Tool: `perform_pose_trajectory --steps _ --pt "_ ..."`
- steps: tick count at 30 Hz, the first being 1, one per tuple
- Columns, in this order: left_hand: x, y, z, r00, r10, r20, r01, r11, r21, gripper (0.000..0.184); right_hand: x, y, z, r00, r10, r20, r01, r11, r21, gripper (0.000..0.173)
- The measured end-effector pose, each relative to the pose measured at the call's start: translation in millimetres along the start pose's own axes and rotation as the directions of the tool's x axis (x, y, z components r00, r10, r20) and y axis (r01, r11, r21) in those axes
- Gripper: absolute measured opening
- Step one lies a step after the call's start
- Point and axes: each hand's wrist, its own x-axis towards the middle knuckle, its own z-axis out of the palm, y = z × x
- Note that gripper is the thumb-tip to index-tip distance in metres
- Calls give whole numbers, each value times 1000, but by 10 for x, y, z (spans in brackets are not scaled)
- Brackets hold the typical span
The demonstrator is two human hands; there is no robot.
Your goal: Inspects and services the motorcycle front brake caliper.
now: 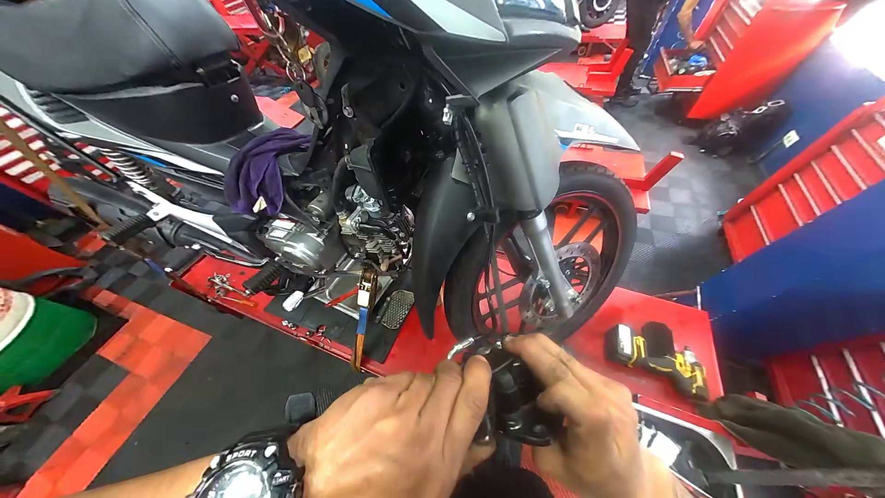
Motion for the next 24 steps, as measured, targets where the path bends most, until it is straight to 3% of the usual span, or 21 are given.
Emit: perform_pose_trajectory --steps 4,8,11,13,16,18,20,24 --pt "37 -35 0 1000 1 -1 -1 999 -33 52 23 32 -59 1000 -9 20 9 1000 -5 15" --pt "74 -30 124 983 -181 -15 162 911 -378 57 89 99 -301 992 -26 125 24 1000 14 13" --pt "103 -78 272 931 -320 175 337 570 -750 69 122 149 -501 976 -27 218 27 1000 1 16" --pt "149 -62 465 839 -400 370 490 256 -833 77 134 160 -614 958 -21 288 32 999 -32 23" --pt "240 85 707 702 -305 643 536 -369 -760 71 86 54 -667 939 0 344 39 994 -105 22" --pt "349 225 769 636 -185 750 495 -647 -580 54 -20 -72 -607 939 1 343 56 986 -155 24" --pt "489 338 818 606 -62 793 492 -755 -435 42 -187 -152 -484 950 7 314 50 984 -173 30" --pt "487 371 1045 633 47 773 601 -659 -452 36 -669 -200 -201 989 106 107 -95 990 -103 32"
